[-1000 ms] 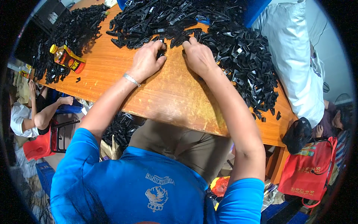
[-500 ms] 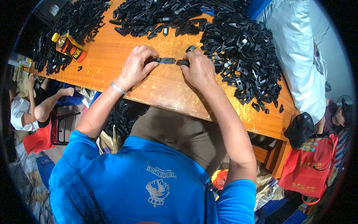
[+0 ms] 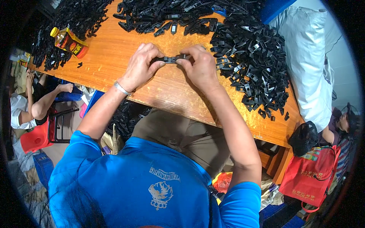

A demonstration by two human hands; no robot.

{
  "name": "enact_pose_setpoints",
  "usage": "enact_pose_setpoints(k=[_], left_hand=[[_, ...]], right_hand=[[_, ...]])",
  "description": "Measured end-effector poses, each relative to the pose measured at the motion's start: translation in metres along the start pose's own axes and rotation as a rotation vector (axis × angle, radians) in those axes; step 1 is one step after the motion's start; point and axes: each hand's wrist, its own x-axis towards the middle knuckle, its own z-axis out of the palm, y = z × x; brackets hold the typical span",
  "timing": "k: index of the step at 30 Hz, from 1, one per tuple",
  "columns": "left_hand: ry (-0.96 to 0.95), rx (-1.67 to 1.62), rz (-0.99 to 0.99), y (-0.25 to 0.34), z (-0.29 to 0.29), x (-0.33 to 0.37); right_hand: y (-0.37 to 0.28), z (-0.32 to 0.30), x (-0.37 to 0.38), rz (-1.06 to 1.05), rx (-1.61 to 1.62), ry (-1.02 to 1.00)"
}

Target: The person assembles plastic components by snapping pieces together by hand, pulls additional plastic parts from a bin onto the workbench, and continues assembling the components.

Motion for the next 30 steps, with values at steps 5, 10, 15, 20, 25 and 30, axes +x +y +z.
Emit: enact_pose_setpoints(k=[5, 10, 15, 20, 25, 30], left_hand=[[-0.002, -0.008, 0.008, -0.002, 0.001, 0.001], [-0.011, -0.007, -0.003, -0.002, 0.000, 0.002], [-0.016, -0.004, -0.019, 0.000, 0.001, 0.003], [-0.001, -0.035, -0.012, 0.000, 0.007, 0.003], [0.023, -0.037, -0.036, 0.005, 0.013, 0.004], [0.046, -0.035, -0.001, 0.004, 0.013, 0.002]], right_hand=[[0.010, -0.002, -0.003, -0.004, -0.196, -0.056], [0.007, -0.005, 0.000, -0.071, -0.274, -0.017], [0.010, -0.001, 0.002, -0.116, -0.277, -0.068], [0.015, -0.006, 0.010, -0.217, -0.253, -0.094], [0.010, 0.016, 0.007, -0.216, -0.254, -0.102], [0.007, 0.018, -0.005, -0.222, -0.246, -0.022]])
